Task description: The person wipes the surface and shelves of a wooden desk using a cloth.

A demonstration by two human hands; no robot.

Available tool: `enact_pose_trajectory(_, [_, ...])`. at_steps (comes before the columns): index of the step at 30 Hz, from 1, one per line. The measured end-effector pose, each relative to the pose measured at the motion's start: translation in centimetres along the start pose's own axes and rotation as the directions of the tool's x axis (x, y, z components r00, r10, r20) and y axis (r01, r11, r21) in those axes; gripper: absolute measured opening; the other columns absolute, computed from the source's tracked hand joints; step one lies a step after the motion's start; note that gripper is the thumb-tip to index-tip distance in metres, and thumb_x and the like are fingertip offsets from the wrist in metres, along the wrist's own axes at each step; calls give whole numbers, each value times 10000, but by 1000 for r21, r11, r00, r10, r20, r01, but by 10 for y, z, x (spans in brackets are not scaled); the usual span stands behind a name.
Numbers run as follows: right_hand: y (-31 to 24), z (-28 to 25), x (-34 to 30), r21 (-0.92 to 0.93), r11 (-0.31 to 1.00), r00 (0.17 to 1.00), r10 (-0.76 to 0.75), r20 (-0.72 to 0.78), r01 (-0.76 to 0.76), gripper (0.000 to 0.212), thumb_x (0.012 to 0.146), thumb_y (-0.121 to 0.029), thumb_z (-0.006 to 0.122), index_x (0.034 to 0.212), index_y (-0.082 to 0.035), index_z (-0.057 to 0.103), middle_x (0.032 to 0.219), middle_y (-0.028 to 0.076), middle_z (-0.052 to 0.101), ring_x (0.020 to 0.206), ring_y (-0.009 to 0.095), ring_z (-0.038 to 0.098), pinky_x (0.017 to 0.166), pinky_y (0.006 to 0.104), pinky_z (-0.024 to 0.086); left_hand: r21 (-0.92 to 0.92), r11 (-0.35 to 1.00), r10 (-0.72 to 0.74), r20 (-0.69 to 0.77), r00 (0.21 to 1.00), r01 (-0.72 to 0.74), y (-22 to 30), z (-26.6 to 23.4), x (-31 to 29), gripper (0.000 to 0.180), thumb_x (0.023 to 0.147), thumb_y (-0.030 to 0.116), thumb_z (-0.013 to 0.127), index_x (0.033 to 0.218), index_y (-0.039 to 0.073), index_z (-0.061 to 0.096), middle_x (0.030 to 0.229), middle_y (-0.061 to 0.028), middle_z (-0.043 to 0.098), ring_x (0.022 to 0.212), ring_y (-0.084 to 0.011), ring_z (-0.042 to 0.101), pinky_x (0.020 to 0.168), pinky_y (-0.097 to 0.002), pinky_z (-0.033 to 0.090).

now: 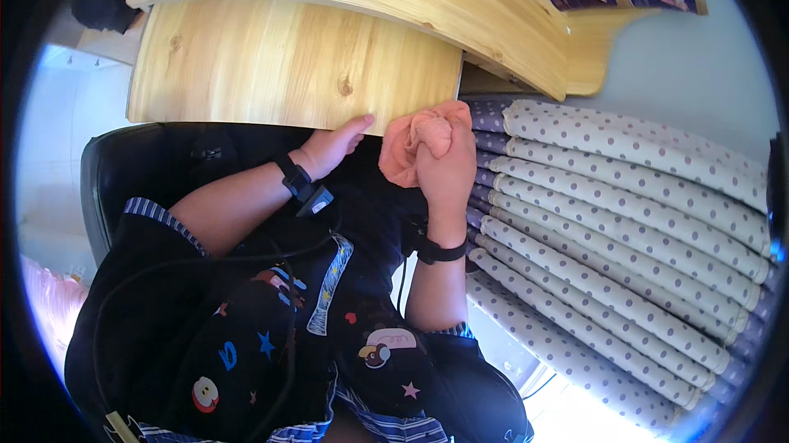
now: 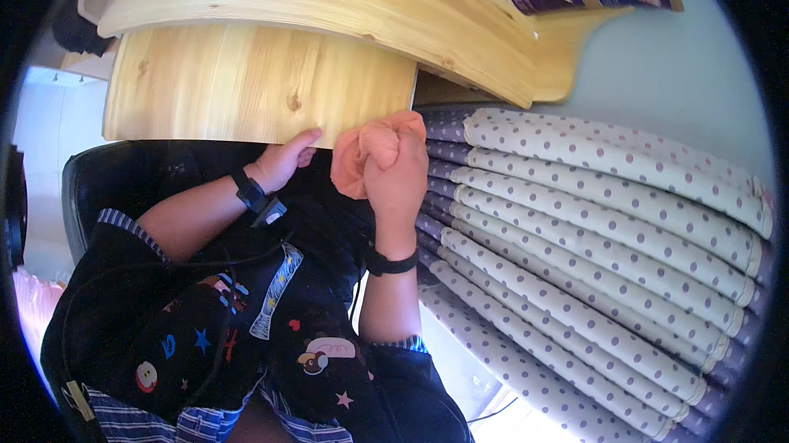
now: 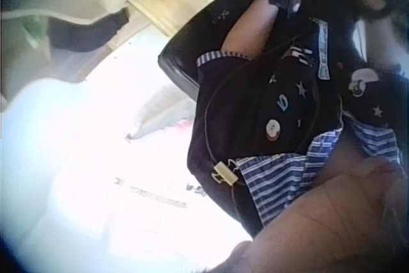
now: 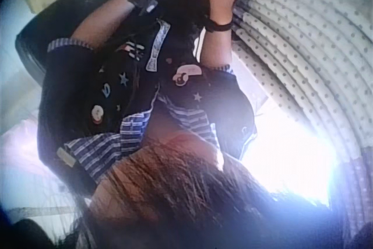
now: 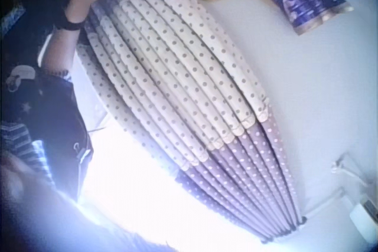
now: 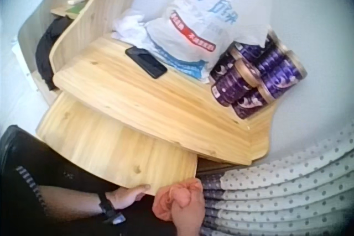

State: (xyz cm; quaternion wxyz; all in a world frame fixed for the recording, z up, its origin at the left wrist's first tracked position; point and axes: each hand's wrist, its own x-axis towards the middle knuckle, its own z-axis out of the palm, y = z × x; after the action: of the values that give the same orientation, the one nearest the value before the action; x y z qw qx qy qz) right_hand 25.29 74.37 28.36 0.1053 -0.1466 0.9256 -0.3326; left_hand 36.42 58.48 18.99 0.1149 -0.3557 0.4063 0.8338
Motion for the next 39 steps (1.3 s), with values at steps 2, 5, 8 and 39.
enact_pose_trajectory(2, [4, 4, 2, -21, 1000, 1000, 23, 4, -23, 273, 844, -108, 672, 1088, 9, 643, 1102, 225, 681, 1064, 428, 644, 929, 470, 518, 59, 997, 48, -36, 998, -46, 3, 0, -1, 319, 1035, 355, 627, 792, 159, 563, 688, 65, 446, 611, -70, 394, 566, -259, 332])
enact_pose_trajectory(5, [5, 9, 18, -71, 997, 1000, 23, 13, -22, 279, 832, -84, 657, 1094, 12, 634, 1132, 218, 672, 1082, 418, 645, 945, 461, 514, 142, 990, -1, 83, 997, -11, -6, -11, 11, 321, 1032, 359, 631, 809, 132, 594, 685, 47, 500, 601, -81, 424, 569, -261, 370])
enact_pose_trajectory(8, [6, 21, 36, -121, 993, 999, 0, 43, 5, 304, 822, -69, 645, 1113, 15, 612, 1174, 222, 648, 1112, 417, 633, 971, 466, 505, 159, 977, 127, 118, 985, -145, 1, -8, 10, 337, 1032, 362, 633, 816, 106, 609, 679, 36, 515, 606, -92, 455, 577, -266, 394])
enact_pose_trajectory(39, [-148, 322, 226, -15, 619, 564, -705, 431, 785, 438, 828, -152, 613, 1200, 76, 590, 1213, 327, 616, 1173, 479, 583, 1038, 498, 457, -219, 785, 566, -125, 815, -579, -4, -208, 99, 377, 1029, 440, 651, 980, 71, 591, 793, 56, 509, 729, -67, 450, 642, -257, 386])
